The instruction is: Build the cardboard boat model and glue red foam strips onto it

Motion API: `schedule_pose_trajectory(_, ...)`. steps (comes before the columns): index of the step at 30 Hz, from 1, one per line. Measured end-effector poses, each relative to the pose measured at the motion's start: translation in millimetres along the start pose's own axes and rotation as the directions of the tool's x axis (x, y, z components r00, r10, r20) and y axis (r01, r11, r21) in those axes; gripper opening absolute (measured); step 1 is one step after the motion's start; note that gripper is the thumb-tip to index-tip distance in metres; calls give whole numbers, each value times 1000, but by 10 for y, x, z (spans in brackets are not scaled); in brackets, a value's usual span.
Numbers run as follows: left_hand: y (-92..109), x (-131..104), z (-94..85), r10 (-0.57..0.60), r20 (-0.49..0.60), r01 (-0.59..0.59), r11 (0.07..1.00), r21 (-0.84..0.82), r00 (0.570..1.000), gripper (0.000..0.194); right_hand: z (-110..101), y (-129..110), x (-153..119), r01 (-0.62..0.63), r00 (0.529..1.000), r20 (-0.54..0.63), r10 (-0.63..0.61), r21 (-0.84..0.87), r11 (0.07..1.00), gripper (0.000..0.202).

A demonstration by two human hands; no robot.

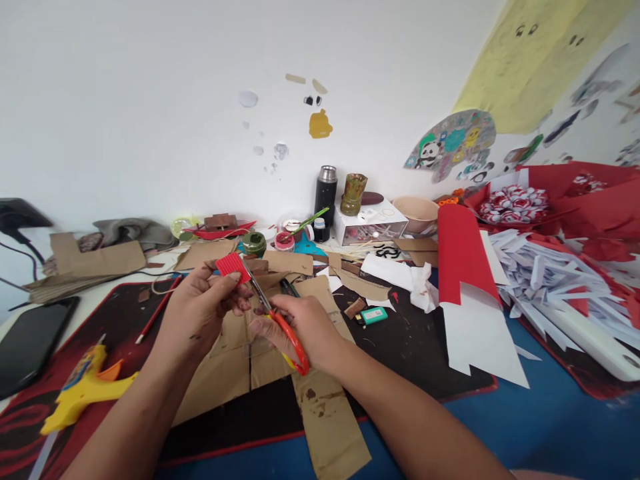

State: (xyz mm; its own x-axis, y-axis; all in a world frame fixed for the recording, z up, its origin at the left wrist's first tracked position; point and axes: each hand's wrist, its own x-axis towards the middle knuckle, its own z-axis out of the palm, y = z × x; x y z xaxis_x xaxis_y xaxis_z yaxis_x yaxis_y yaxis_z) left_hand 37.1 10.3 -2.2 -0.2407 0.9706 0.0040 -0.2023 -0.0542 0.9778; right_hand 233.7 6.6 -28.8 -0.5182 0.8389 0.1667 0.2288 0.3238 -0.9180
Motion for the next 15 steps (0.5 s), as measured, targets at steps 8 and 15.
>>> schedule_pose_trajectory(8, 45, -4, 51, -37, -30, 37, 999, -4, 999, 49, -12, 8, 23, -9, 999, 43, 7, 32, 999, 57)
schedule_pose_trajectory(15, 36, -1, 39, -45, -21, 45, 999, -21, 999, 47, -44, -34, 12, -15, 998, 64, 15, 2, 1000, 56)
